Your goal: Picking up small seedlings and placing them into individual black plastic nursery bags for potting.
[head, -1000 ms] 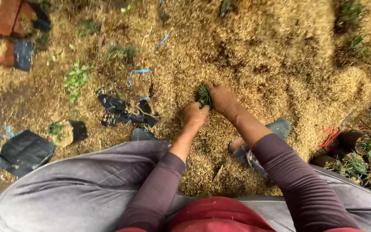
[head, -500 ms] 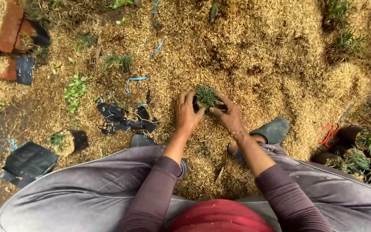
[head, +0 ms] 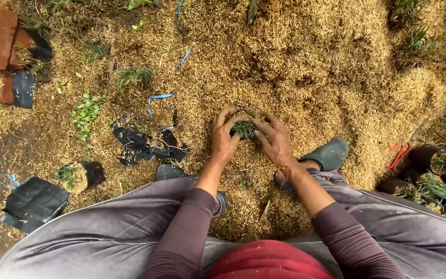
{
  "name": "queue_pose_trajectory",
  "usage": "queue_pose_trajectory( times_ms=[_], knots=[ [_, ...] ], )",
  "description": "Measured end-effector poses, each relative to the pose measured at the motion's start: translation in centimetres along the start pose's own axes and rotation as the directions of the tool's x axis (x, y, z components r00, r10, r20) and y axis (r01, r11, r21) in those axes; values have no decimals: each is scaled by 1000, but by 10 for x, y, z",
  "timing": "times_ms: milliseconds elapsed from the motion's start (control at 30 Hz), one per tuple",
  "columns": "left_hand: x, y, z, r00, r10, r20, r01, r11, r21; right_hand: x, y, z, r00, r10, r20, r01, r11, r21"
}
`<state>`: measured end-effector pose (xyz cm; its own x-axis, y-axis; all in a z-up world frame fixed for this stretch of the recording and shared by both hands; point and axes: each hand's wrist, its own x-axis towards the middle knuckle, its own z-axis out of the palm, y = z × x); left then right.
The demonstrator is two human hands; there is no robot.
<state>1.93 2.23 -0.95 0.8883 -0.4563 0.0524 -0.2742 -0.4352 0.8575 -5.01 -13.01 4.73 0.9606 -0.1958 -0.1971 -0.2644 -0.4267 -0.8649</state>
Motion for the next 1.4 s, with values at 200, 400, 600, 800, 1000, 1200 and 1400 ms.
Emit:
queue_pose_trajectory(
  times_ms=[200,400,600,800,1000,1200,1400],
  knots=[
    [0,16,-7,1000,-25,11,22,978,208,22,-7,7,974,75,214,135,567,-813],
    [-5,11,7,997,-55,45,33,921,388,42,11,-6,943,100,316,182,640,-746],
    [-14,22,1,995,-65,81,23,902,431,66,-8,-9,968,5,250,31,989,-142],
    [-19,25,2,984,-132,117,64,886,459,106,33,42,945,85,315,108,830,-548],
    [-10,34,-4,981,-135,142,77,934,350,129,-1,21,760,218,612,91,897,-433],
    [-7,24,2,985,-148,84,103,911,399,121,-23,17,836,158,526,222,779,-587],
    [-11,34,-2,990,-129,65,99,935,341,103,2,-23,905,132,403,157,778,-608]
  ],
)
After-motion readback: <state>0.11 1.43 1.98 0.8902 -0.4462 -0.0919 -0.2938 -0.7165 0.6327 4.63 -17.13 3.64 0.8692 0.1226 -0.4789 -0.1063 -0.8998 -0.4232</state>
